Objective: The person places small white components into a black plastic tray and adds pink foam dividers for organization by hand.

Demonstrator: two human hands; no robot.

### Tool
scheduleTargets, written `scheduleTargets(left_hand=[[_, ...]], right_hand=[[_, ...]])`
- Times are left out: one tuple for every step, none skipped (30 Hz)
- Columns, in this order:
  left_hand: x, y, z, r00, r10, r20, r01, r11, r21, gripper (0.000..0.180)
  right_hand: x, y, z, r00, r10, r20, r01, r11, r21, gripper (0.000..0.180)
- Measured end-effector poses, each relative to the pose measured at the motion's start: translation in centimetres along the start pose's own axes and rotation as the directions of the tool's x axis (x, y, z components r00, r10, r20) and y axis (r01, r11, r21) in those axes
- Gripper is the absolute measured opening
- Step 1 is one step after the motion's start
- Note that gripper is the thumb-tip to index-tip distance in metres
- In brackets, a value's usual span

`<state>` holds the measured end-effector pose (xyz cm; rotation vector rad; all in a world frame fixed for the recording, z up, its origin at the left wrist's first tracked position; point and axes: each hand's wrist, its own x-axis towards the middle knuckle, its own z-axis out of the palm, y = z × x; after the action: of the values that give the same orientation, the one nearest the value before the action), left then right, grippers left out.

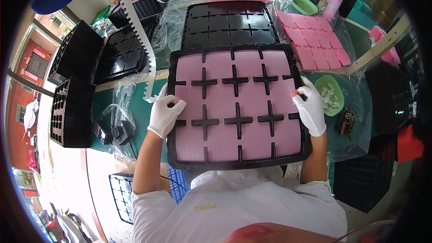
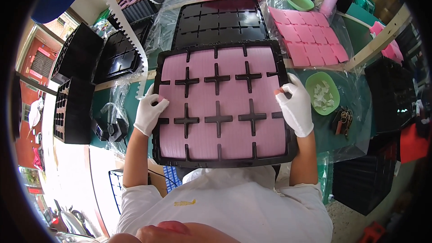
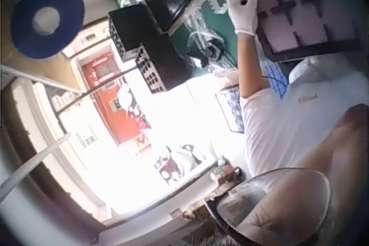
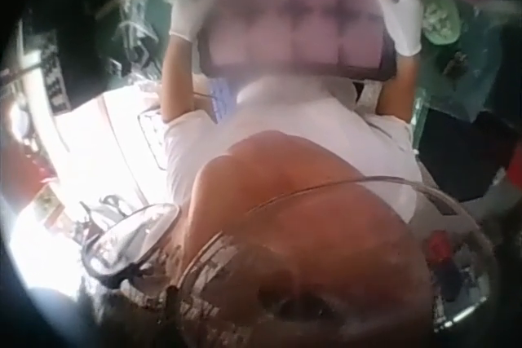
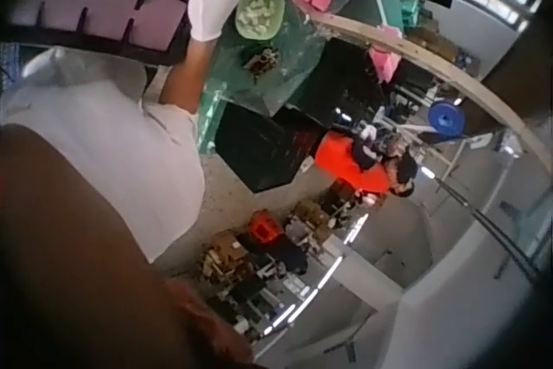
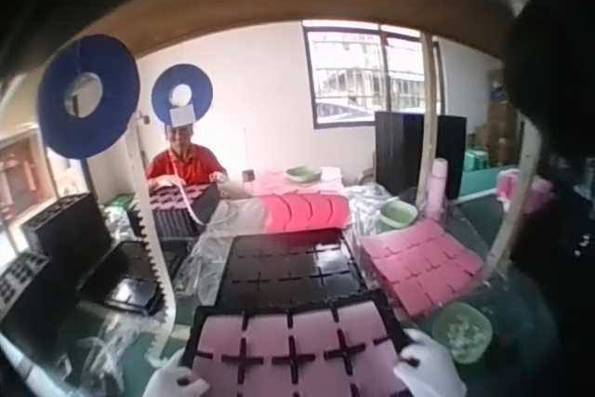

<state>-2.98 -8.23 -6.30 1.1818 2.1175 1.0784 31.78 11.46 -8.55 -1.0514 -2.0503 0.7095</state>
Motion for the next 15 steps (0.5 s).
scheduleTargets(left_hand=[[0.0, -0.3, 0.1, 1.000, -0.001, 0.006, 0.001, 1.000, -0.001, 0.023], [0.1, -0.8, 0.2, 1.000, -0.013, 0.024, 0.014, 0.999, -0.042, 0.024], [0.6, -1.1, 0.3, 0.999, -0.014, 0.050, 0.018, 0.996, -0.082, 0.025], [1.0, -0.9, 0.5, 0.999, -0.011, 0.039, 0.013, 0.999, -0.044, 0.027], [1.4, -1.5, 0.2, 1.000, 0.013, 0.024, -0.012, 0.999, -0.041, 0.027], [2.5, -2.2, 0.5, 0.998, 0.051, 0.042, -0.049, 0.998, -0.045, 0.028], [2.2, -1.7, 0.2, 0.999, -0.015, 0.042, 0.019, 0.994, -0.103, 0.027], [1.4, -1.9, -0.6, 0.998, 0.045, 0.047, -0.038, 0.987, -0.154, 0.027], [0.8, -1.7, -1.2, 0.995, -0.018, 0.103, 0.053, 0.936, -0.347, 0.026], [0.2, 0.7, -0.1, 0.996, -0.045, 0.077, 0.079, 0.850, -0.521, 0.023], [0.2, 0.7, -0.2, 0.991, -0.096, 0.089, 0.129, 0.830, -0.543, 0.020], [0.5, -0.3, -0.7, 0.993, -0.066, 0.100, 0.104, 0.891, -0.441, 0.019], [0.9, -1.1, -1.0, 0.994, -0.036, 0.103, 0.069, 0.940, -0.334, 0.018], [1.5, -1.1, -0.7, 0.992, -0.019, 0.124, 0.059, 0.942, -0.329, 0.018], [1.3, -0.9, -0.5, 0.991, -0.021, 0.136, 0.074, 0.913, -0.401, 0.017]], right_hand=[[0.0, 0.0, 0.0, 0.999, -0.042, -0.016, 0.041, 0.997, -0.063, 0.014], [-0.2, 0.3, -0.2, 0.999, -0.035, -0.015, 0.034, 0.997, -0.066, 0.014], [-0.2, 0.8, -0.3, 1.000, 0.025, -0.002, -0.025, 0.997, 0.077, 0.014], [-0.4, 1.3, -0.5, 0.996, 0.085, 0.015, -0.086, 0.973, 0.216, 0.015], [-0.4, 1.8, -0.6, 0.989, 0.145, 0.036, -0.148, 0.926, 0.347, 0.018], [0.0, 2.4, -0.7, 0.944, 0.305, 0.122, -0.311, 0.707, 0.636, 0.030], [1.0, 3.2, -1.0, 0.961, 0.236, 0.147, -0.275, 0.729, 0.627, 0.038], [1.5, 4.0, -0.9, 0.979, 0.158, 0.129, -0.203, 0.802, 0.562, 0.042], [1.9, 2.5, -1.5, 0.992, 0.098, 0.077, -0.116, 0.954, 0.278, 0.036], [2.0, 1.6, -1.7, 0.995, 0.076, 0.059, -0.094, 0.903, 0.418, 0.032], [1.9, 0.3, -1.4, 0.957, 0.288, 0.047, -0.277, 0.845, 0.458, 0.034], [1.9, 0.7, -1.4, 0.967, 0.238, 0.093, -0.253, 0.835, 0.488, 0.037], [1.9, 0.4, -0.5, 0.926, 0.352, 0.134, -0.345, 0.652, 0.675, 0.038], [1.7, 1.2, -0.7, 0.922, 0.355, 0.154, -0.349, 0.593, 0.726, 0.036], [1.7, 2.0, -0.6, 0.919, 0.347, 0.189, -0.357, 0.526, 0.772, 0.034]])
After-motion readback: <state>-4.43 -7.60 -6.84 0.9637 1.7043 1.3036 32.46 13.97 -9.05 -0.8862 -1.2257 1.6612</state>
